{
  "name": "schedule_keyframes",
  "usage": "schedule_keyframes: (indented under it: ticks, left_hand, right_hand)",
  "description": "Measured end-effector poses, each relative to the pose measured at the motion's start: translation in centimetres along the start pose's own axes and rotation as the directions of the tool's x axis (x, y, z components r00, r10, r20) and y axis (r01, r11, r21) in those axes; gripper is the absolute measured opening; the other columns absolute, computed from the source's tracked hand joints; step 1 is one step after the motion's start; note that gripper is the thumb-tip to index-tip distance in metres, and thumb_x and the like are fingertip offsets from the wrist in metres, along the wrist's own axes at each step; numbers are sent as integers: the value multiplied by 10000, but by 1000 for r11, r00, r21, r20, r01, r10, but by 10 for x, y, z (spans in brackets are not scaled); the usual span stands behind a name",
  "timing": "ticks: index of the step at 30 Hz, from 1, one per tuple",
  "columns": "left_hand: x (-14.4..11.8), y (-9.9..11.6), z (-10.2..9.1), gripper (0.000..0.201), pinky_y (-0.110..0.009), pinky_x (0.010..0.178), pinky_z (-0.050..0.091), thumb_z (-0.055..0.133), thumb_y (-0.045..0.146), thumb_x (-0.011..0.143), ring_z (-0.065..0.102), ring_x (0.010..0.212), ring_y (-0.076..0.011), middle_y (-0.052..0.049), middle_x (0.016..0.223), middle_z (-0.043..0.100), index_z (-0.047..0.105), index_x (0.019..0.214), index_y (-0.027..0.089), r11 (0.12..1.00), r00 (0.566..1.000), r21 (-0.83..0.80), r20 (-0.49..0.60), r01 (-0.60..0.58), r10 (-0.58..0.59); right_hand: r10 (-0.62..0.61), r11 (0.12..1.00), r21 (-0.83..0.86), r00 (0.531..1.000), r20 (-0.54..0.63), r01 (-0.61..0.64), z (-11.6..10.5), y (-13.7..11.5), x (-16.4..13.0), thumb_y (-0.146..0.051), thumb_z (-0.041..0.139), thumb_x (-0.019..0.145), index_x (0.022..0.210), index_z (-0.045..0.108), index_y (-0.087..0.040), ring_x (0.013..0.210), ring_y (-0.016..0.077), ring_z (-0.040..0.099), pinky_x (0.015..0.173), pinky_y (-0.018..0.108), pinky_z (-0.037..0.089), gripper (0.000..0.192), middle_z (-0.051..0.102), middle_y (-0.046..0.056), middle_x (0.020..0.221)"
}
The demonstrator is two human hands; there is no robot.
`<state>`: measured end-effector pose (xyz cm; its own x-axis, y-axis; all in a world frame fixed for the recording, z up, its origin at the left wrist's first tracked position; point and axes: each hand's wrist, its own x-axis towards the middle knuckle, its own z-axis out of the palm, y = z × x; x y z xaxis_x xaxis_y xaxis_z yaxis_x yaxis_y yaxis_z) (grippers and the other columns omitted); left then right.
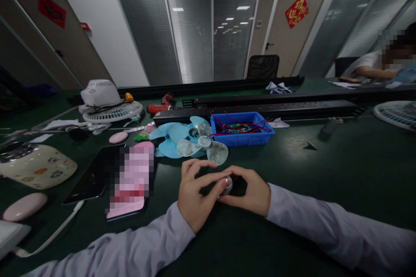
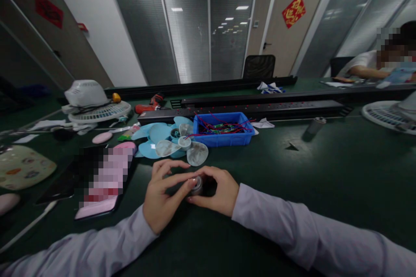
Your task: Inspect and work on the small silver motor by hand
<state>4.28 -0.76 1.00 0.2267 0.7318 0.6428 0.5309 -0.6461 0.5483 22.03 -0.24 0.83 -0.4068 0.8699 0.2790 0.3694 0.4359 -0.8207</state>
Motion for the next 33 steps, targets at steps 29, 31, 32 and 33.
schedule_keyframes:
  ticks: [29, 31, 32, 33]
  left_hand:
    - [-9, -16, -26, 228, -439, 891, 413, 592, 266, 857, 463, 1034, -249, -32, 1057, 651, 696, 1048, 334, 991, 997, 127, 47, 48, -55]
    - [-18, -26, -35, 239, -489, 898, 407, 603, 322, 847, 443, 1062, -275, -20, 1145, 624, 683, 1061, 392, 964, 987, 256, 128, 65, -101]
    - [-23, -30, -39, 235, -510, 892, 407, 609, 354, 839, 430, 1077, -289, -10, 1199, 599, 680, 1052, 423, 947, 978, 316, 170, 58, -117]
    - [-26, -34, -42, 232, -528, 886, 407, 610, 382, 833, 416, 1096, -305, -3, 1258, 564, 676, 1046, 448, 928, 970, 370, 204, 46, -129]
  right_hand:
    - [49, 999, 12, 998, 24, -49, -2, -1, -1, -308, 794, 649, 967, 658, -176, 832, 191, 645, 747, 317, 501, 370, 693, 37, 910]
    - [62, 998, 15, 998, 28, -62, -3, -3, -1, -301, 795, 649, 981, 657, -177, 848, 195, 648, 759, 323, 505, 380, 695, 41, 927]
    - [64, 998, 13, 997, 30, -65, -3, -3, -1, -299, 796, 646, 983, 658, -179, 851, 196, 649, 759, 326, 506, 384, 695, 41, 930]
    - [66, 998, 11, 997, 32, -66, -3, -4, -1, -299, 798, 644, 982, 658, -181, 851, 196, 649, 759, 328, 507, 384, 696, 41, 928]
